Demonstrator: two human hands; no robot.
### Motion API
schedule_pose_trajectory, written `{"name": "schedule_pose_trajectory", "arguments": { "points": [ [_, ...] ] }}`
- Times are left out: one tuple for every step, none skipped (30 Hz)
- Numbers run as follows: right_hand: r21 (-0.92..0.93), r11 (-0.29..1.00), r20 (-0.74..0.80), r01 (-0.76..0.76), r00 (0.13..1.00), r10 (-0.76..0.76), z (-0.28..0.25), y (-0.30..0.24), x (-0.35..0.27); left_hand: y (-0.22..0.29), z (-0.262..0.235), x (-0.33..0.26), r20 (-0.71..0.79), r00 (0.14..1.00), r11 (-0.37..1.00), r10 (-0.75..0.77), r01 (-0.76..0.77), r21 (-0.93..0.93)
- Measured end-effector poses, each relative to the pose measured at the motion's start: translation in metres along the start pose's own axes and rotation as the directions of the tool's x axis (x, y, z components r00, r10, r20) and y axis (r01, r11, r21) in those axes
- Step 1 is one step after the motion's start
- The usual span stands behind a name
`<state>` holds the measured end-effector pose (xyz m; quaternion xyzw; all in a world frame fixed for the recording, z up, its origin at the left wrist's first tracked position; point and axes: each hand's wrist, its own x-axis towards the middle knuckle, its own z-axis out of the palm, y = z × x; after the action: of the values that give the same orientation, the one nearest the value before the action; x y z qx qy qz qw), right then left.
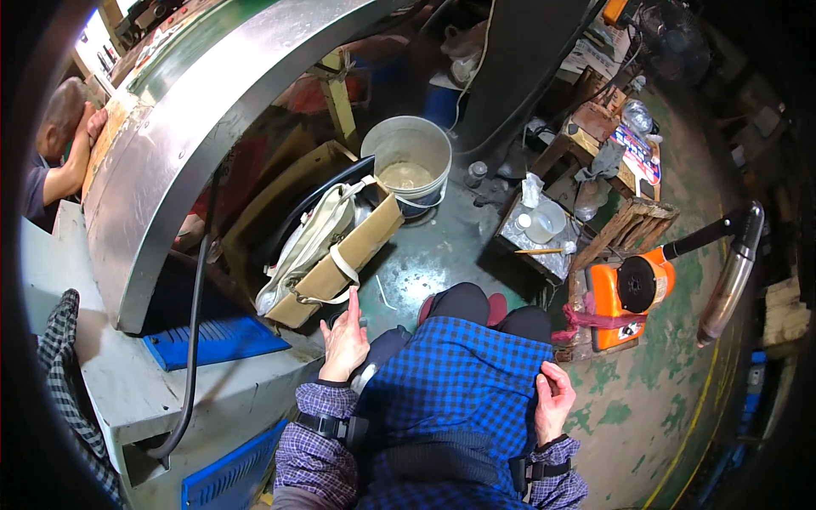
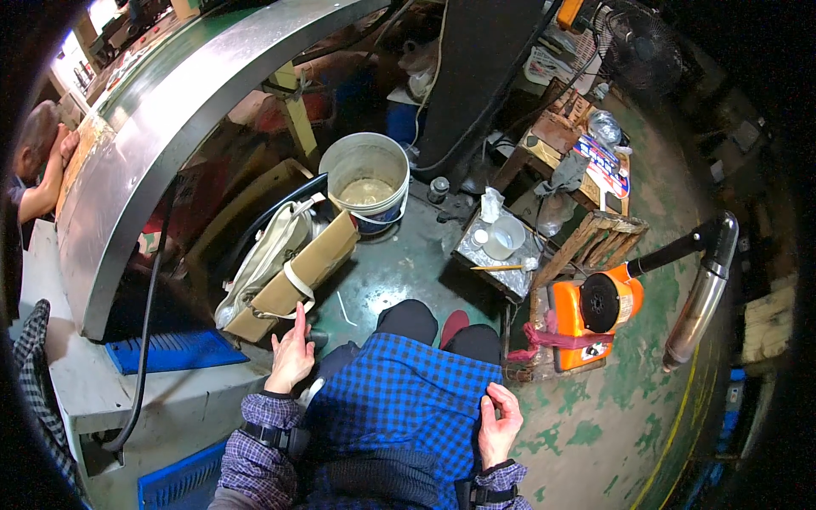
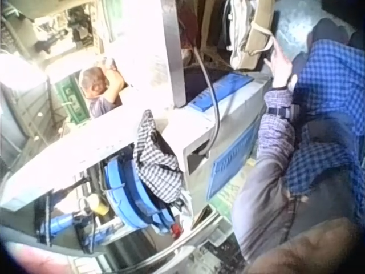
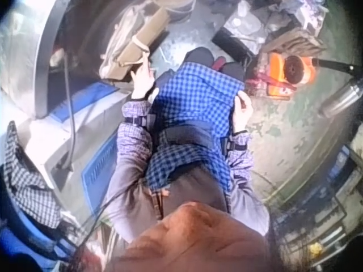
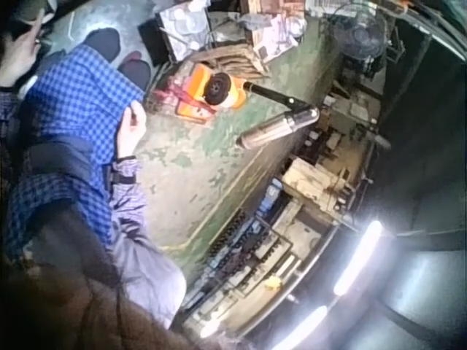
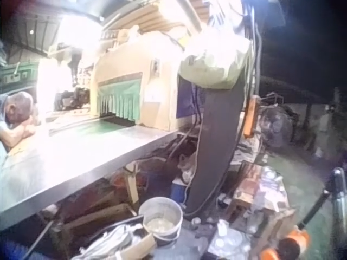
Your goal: The recorder is using various tools to process a shoe component in a manufacturing environment.
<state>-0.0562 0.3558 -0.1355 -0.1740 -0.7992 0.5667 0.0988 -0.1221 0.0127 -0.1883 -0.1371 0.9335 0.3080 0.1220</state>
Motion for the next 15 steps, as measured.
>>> {"name": "schedule_pose_trajectory", "arguments": {
  "points": [
    [-0.018, 1.000, -0.009, 0.021, 1.000, -0.021, -0.001, 0.002, 0.001, -0.006, 0.005, 0.001, 0.035, 0.999, 0.999, -0.011, 0.009, 0.046],
    [-0.037, 0.998, -0.017, 0.042, 0.999, -0.043, -0.001, 0.004, 0.001, -0.011, 0.009, 0.002, 0.071, 0.997, 0.996, -0.024, 0.017, 0.092],
    [-0.032, 0.999, -0.007, 0.042, 0.999, -0.042, 0.000, 0.003, 0.001, -0.013, 0.010, 0.003, 0.138, 0.989, 0.992, -0.049, 0.032, 0.124],
    [-0.040, 0.998, -0.009, 0.038, 0.999, -0.039, 0.001, 0.002, 0.001, -0.022, 0.018, 0.006, 0.205, 0.976, 0.992, -0.078, 0.056, 0.109],
    [-0.048, 0.998, -0.013, 0.036, 0.999, -0.037, 0.003, 0.001, 0.001, -0.022, 0.021, 0.007, 0.269, 0.958, 0.990, -0.102, 0.071, 0.124],
    [-0.044, 0.998, -0.005, 0.039, 0.999, -0.039, 0.004, 0.001, 0.001, -0.020, 0.025, 0.009, 0.332, 0.935, 0.987, -0.127, 0.085, 0.138],
    [-0.047, 0.998, -0.006, 0.048, 0.999, -0.049, 0.005, 0.001, 0.001, -0.021, 0.032, 0.011, 0.359, 0.919, 0.970, -0.163, 0.083, 0.228],
    [-0.054, 0.997, -0.012, 0.057, 0.998, -0.057, 0.005, 0.002, 0.001, -0.013, 0.033, 0.013, 0.389, 0.900, 0.955, -0.196, 0.085, 0.284],
    [-0.055, 0.997, -0.009, 0.059, 0.998, -0.060, 0.005, 0.003, 0.001, -0.005, 0.034, 0.016, 0.487, 0.835, 0.940, -0.256, 0.098, 0.327],
    [-0.049, 0.997, -0.011, 0.052, 0.999, -0.053, 0.006, 0.004, 0.001, 0.000, 0.031, 0.019, 0.573, 0.756, 0.923, -0.316, 0.104, 0.371],
    [-0.043, 0.998, -0.017, 0.045, 0.999, -0.045, 0.006, 0.004, 0.001, 0.005, 0.028, 0.020, 0.574, 0.756, 0.924, -0.314, 0.104, 0.368],
    [-0.045, 0.998, -0.017, 0.046, 0.999, -0.047, 0.006, 0.005, 0.001, 0.010, 0.024, 0.020, 0.606, 0.762, 0.918, -0.227, -0.041, 0.394],
    [-0.045, 0.997, -0.022, 0.056, 0.998, -0.057, 0.006, 0.005, 0.001, 0.012, 0.023, 0.021, 0.641, 0.755, 0.892, -0.140, -0.184, 0.412],
    [-0.038, 0.997, -0.024, 0.066, 0.997, -0.067, 0.007, 0.005, 0.001, 0.005, 0.024, 0.022, 0.637, 0.757, 0.892, -0.144, -0.180, 0.415],
    [-0.035, 0.997, -0.021, 0.066, 0.998, -0.067, 0.009, 0.005, 0.000, -0.007, 0.023, 0.025, 0.616, 0.787, 0.948, -0.035, -0.169, 0.270]
  ]
}}
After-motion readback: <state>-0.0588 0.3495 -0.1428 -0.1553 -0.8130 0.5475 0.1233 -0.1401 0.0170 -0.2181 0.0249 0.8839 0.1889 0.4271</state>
